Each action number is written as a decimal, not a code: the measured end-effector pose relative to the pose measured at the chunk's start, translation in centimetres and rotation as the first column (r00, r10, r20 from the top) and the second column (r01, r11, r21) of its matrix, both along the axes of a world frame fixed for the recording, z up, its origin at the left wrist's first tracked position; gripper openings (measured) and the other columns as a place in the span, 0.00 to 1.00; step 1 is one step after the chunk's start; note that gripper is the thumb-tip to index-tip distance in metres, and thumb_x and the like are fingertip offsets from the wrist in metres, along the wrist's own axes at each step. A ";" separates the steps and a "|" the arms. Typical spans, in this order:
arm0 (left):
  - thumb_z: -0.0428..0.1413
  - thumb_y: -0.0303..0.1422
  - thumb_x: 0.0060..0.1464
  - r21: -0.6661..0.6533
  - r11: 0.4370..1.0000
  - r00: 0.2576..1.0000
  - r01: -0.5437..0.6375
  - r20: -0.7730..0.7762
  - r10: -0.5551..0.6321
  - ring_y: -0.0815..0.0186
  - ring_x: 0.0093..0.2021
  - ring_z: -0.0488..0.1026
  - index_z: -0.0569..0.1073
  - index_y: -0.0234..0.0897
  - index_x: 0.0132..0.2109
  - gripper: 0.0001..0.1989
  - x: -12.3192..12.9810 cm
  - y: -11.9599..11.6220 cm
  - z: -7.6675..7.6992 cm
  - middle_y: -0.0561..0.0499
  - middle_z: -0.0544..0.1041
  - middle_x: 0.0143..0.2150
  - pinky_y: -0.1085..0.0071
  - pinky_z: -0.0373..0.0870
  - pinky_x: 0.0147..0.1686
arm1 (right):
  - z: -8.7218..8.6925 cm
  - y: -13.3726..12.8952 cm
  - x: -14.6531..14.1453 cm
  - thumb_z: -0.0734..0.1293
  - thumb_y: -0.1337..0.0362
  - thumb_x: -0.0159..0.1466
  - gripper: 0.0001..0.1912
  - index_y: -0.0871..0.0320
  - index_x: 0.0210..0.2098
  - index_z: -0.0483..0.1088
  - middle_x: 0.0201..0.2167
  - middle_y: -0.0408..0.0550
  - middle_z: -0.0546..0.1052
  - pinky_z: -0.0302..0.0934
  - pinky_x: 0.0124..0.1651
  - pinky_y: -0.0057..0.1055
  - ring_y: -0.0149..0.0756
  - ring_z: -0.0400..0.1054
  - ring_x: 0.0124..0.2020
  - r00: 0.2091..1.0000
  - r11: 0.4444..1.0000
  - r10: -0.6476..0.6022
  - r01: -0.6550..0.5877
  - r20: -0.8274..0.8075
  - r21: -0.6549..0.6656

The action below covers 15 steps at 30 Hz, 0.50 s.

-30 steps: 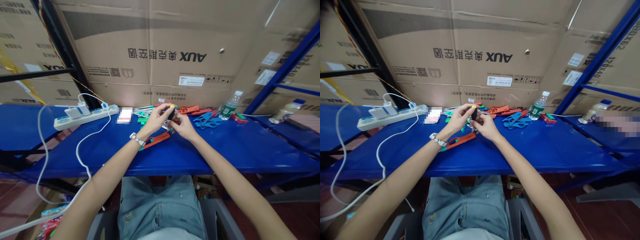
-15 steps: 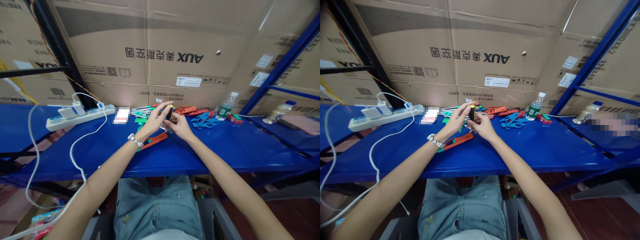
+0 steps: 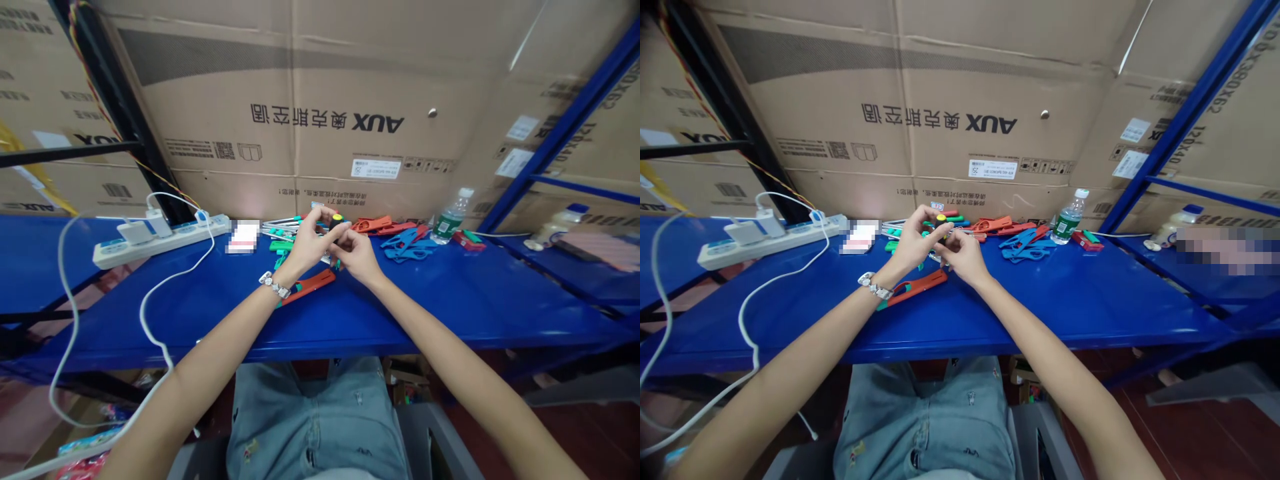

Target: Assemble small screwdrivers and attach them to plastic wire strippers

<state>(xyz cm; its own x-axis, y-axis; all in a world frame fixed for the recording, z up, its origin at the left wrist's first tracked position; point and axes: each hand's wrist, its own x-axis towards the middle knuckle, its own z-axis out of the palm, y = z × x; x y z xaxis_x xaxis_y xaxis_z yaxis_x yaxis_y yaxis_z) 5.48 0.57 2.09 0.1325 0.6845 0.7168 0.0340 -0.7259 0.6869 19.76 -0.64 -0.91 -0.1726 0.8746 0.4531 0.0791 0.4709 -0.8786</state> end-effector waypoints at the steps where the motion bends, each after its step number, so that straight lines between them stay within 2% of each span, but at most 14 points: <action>1: 0.62 0.48 0.62 -0.012 0.999 0.999 0.035 -0.023 -0.035 0.63 0.42 0.77 0.76 0.40 0.45 0.16 -0.1 -0.2 0.0 0.46 0.80 0.45 0.68 0.74 0.38 | 0.2 0.1 0.3 0.76 0.37 0.55 0.30 0.52 0.28 0.60 0.21 0.44 0.76 0.63 0.19 0.31 0.38 0.73 0.21 0.999 1.000 0.031 -0.031 0.017 -0.006; 4: 0.52 0.51 0.69 -0.063 0.990 0.989 0.125 -0.071 -0.129 0.62 0.41 0.78 0.77 0.41 0.53 0.21 -0.4 -0.7 0.1 0.44 0.81 0.49 0.69 0.74 0.34 | 0.7 0.0 1.0 0.75 0.38 0.57 0.27 0.54 0.33 0.67 0.31 0.50 0.82 0.63 0.18 0.31 0.39 0.75 0.23 0.988 0.991 0.136 -0.135 0.069 -0.019; 7: 0.55 0.52 0.65 -0.081 0.991 0.991 0.110 -0.065 -0.116 0.65 0.36 0.76 0.78 0.39 0.47 0.21 -0.5 -0.6 0.1 0.45 0.81 0.42 0.71 0.71 0.29 | 0.9 -0.3 1.2 0.72 0.38 0.60 0.26 0.55 0.38 0.71 0.33 0.50 0.82 0.62 0.18 0.30 0.40 0.76 0.25 0.974 0.981 0.193 -0.191 0.117 -0.022; 9: 0.61 0.51 0.61 -0.053 0.997 0.998 0.060 -0.013 -0.060 0.67 0.34 0.74 0.77 0.38 0.41 0.19 -0.3 -0.3 0.1 0.48 0.79 0.38 0.71 0.70 0.31 | 0.6 -0.4 0.9 0.72 0.39 0.61 0.25 0.55 0.38 0.71 0.30 0.47 0.79 0.63 0.19 0.30 0.38 0.75 0.24 0.979 0.988 0.157 -0.158 0.134 -0.005; 12: 0.68 0.48 0.54 0.006 0.999 0.997 -0.031 0.067 0.031 0.68 0.33 0.72 0.72 0.39 0.34 0.19 0.1 0.1 -0.1 0.52 0.75 0.34 0.68 0.71 0.35 | 0.0 -0.4 0.2 0.77 0.41 0.56 0.25 0.52 0.36 0.67 0.23 0.39 0.72 0.64 0.22 0.31 0.36 0.71 0.21 0.997 0.999 -0.005 0.001 0.076 0.050; 14: 0.70 0.48 0.52 0.016 0.998 0.995 -0.066 0.072 0.065 0.67 0.35 0.73 0.71 0.40 0.34 0.20 0.2 0.1 -0.2 0.52 0.75 0.34 0.68 0.71 0.37 | -0.2 -0.2 -0.1 0.78 0.40 0.53 0.28 0.51 0.30 0.62 0.20 0.37 0.68 0.64 0.23 0.32 0.35 0.69 0.19 0.995 0.993 -0.090 0.087 0.035 0.075; 15: 0.69 0.48 0.53 0.014 0.998 0.996 -0.066 0.057 0.065 0.65 0.37 0.74 0.72 0.40 0.36 0.19 0.2 -0.1 -0.2 0.51 0.76 0.36 0.67 0.72 0.38 | -0.2 -0.1 -0.1 0.77 0.38 0.53 0.30 0.51 0.28 0.59 0.19 0.38 0.68 0.64 0.23 0.33 0.35 0.68 0.19 0.995 0.993 -0.095 0.093 0.030 0.076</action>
<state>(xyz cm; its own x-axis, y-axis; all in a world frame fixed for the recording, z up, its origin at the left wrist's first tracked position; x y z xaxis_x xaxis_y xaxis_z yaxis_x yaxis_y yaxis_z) 5.67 0.50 1.93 0.0470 0.6790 0.7326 0.0432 -0.7341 0.6777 19.63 -0.79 -1.06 -0.1075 0.8519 0.5126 0.1554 0.5236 -0.8376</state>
